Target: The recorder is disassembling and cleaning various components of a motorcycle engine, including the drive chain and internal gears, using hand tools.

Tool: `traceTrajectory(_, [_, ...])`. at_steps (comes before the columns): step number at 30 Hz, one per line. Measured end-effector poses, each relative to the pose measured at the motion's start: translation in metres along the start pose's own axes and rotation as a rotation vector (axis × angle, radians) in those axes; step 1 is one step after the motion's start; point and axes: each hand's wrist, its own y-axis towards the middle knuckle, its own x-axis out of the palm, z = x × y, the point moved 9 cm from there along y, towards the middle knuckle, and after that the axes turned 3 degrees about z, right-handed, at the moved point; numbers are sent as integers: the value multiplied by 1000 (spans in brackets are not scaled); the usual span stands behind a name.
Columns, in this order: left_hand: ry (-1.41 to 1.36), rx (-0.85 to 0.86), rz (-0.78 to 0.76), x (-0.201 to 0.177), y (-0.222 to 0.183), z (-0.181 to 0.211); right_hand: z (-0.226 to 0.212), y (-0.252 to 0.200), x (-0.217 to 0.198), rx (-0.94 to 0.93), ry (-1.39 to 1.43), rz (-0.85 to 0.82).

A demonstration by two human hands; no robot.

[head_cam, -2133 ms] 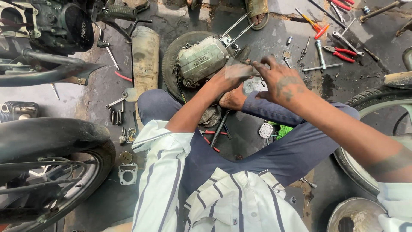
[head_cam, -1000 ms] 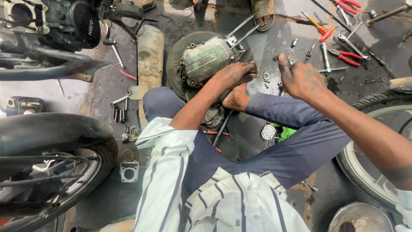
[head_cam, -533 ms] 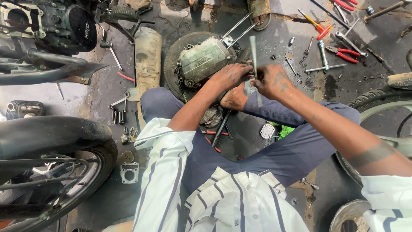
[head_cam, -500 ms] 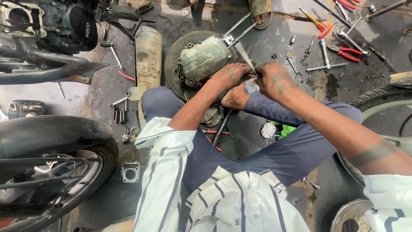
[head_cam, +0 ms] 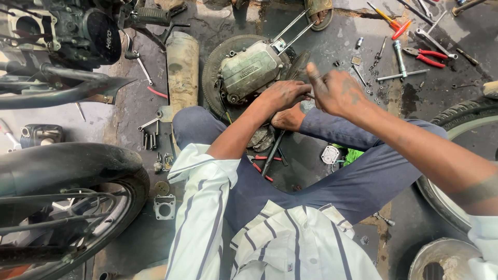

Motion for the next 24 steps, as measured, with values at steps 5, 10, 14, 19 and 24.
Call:
traceTrajectory(5, [36, -1, 155, -10, 0, -21, -47, -32, -1, -889, -969, 402])
traceTrajectory(10, [113, 9, 224, -3, 0, -25, -34, -20, 25, -1041, -1260, 374])
traceTrajectory(14, [107, 9, 171, -3, 2, -23, -44, -26, 35, -1246, -1505, 540])
traceTrajectory(19, [93, -75, 144, -8, 0, -34, -75, -61, 23, -1392, -1422, 779])
traceTrajectory(24, [-40, -27, 93, -24, 3, -7, -56, -27, -26, -243, -657, 200])
